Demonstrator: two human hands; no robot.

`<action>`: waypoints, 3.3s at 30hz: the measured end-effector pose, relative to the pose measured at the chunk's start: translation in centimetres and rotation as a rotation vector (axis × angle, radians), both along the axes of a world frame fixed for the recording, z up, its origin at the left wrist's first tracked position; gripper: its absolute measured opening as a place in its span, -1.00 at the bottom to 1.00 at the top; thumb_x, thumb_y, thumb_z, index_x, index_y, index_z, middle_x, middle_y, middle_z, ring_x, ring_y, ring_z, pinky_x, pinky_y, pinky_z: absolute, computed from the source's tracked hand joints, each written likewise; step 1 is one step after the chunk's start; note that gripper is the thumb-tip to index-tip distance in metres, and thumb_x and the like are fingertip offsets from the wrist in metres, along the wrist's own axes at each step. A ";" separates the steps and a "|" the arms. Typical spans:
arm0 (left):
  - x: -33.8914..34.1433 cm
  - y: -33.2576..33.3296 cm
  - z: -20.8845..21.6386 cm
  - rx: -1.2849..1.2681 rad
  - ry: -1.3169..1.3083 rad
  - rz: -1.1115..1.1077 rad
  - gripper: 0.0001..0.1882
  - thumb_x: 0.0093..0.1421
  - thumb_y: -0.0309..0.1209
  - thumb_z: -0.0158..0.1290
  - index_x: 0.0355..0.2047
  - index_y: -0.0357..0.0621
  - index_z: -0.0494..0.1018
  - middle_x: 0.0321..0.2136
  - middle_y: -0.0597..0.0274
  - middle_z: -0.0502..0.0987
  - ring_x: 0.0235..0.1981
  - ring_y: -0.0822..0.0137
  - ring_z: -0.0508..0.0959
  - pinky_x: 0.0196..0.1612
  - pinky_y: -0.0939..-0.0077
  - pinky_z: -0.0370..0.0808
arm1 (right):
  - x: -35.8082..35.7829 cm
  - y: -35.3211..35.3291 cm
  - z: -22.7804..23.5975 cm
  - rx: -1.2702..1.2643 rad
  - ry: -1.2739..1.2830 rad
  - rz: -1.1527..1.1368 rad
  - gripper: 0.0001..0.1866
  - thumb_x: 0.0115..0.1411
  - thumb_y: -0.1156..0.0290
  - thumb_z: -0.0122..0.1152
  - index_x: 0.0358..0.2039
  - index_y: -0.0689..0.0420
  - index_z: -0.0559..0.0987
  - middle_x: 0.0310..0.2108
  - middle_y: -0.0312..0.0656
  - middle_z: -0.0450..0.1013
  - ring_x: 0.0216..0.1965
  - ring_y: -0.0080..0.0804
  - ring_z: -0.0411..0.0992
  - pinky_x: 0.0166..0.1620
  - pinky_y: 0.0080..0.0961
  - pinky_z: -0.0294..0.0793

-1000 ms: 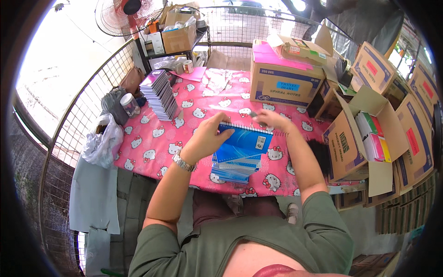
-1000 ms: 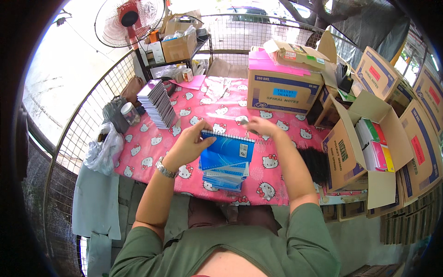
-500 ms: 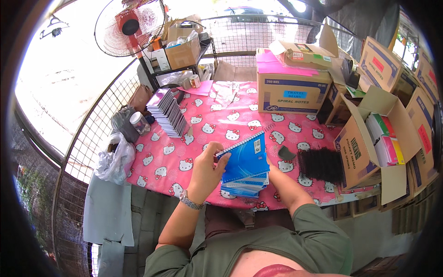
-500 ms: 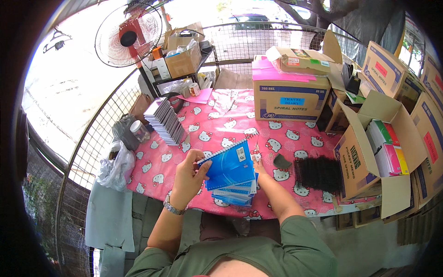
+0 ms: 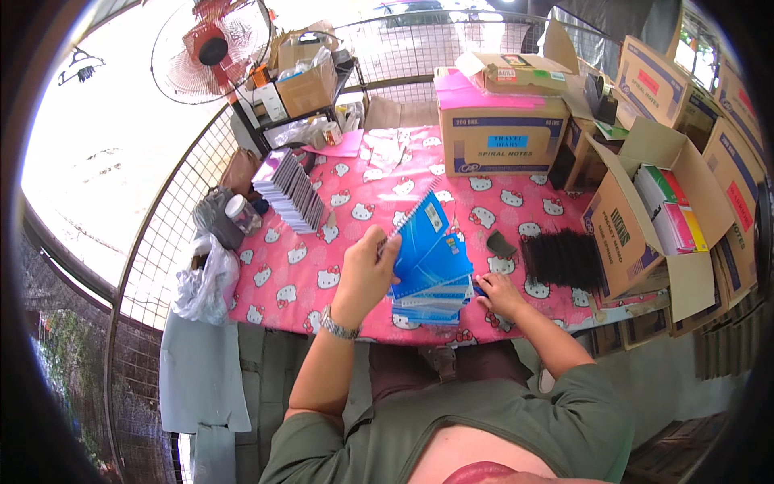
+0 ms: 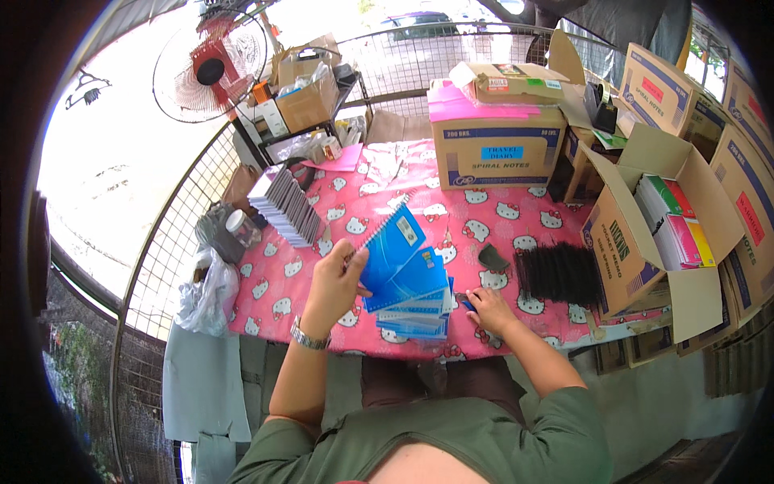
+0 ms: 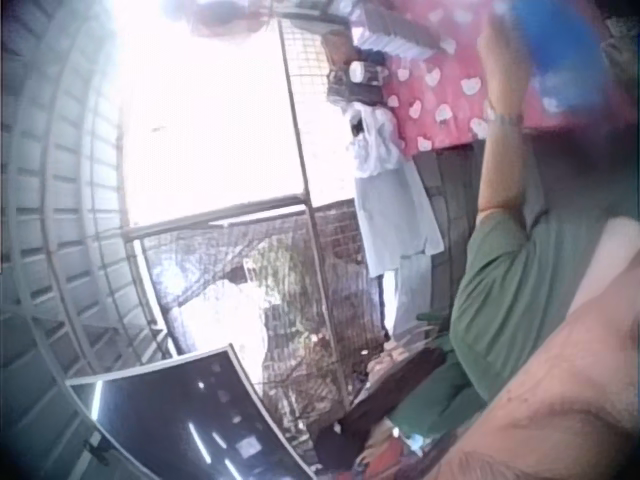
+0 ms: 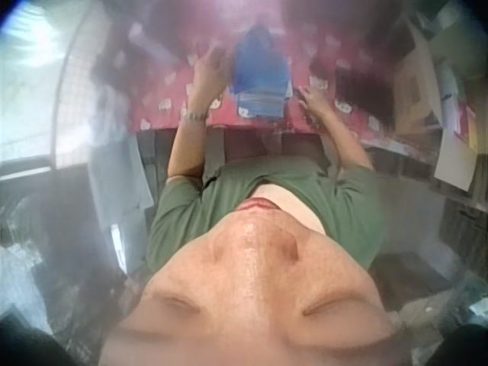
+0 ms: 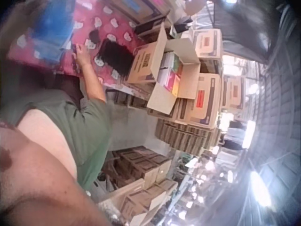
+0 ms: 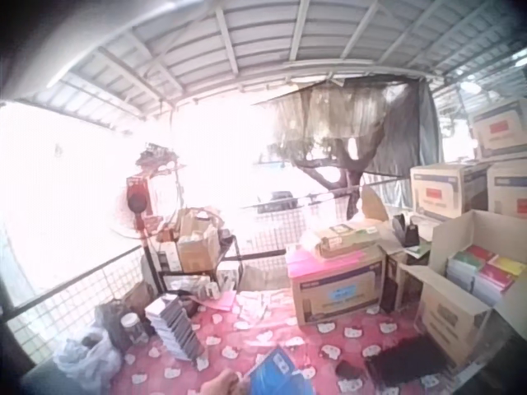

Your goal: The person organizes spiral notebooks by color, inserts a small paper tag into the front of a blue notebook, and places them into a cardboard box.

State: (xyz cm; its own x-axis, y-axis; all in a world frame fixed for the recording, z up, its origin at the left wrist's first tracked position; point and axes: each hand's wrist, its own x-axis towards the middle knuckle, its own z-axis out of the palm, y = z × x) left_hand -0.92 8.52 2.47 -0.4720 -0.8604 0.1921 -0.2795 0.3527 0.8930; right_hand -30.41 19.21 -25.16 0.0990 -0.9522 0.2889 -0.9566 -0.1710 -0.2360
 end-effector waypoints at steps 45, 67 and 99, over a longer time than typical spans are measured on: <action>0.2 1.0 -1.8 -0.034 0.189 0.159 -0.92 0.29 -0.53 0.06 -0.25 -0.29 0.43 -0.51 0.20 0.56 -0.56 0.49 0.58 -0.59 0.56 0.57 | 12.4 -0.6 27.0 -0.330 -0.498 0.165 -0.51 0.04 0.39 0.35 0.02 0.19 0.55 -0.08 0.00 0.50 -0.02 -0.08 0.49 0.08 -0.27 0.44; 2.1 1.2 -3.7 -1.071 0.100 0.275 -0.61 0.11 -0.63 0.15 -0.01 -0.28 0.54 -0.14 -0.05 0.63 -0.20 0.11 0.68 -0.22 0.41 0.62 | 13.3 2.0 27.7 0.200 -1.190 0.270 -0.56 0.15 0.33 0.30 0.03 0.19 0.51 -0.23 -0.09 0.52 -0.19 -0.22 0.52 -0.04 -0.31 0.50; -1.4 2.5 1.0 -0.700 -0.530 -0.472 -0.70 0.07 -0.52 0.12 -0.14 -0.13 0.49 -0.23 0.10 0.55 -0.22 0.06 0.57 -0.18 0.20 0.53 | -10.4 -4.0 2.0 0.245 0.019 -1.043 -0.74 0.25 0.37 -0.03 -0.24 0.09 0.65 -0.16 -0.18 0.55 -0.04 -0.22 0.49 0.00 -0.21 0.42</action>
State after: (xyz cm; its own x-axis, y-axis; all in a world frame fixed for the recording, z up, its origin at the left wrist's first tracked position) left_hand -2.31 10.98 3.45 -0.9081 -0.3360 0.2498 -0.2777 0.9298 0.2414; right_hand -40.84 15.24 -23.14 -0.7947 -0.6009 0.0854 -0.6068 0.7831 -0.1362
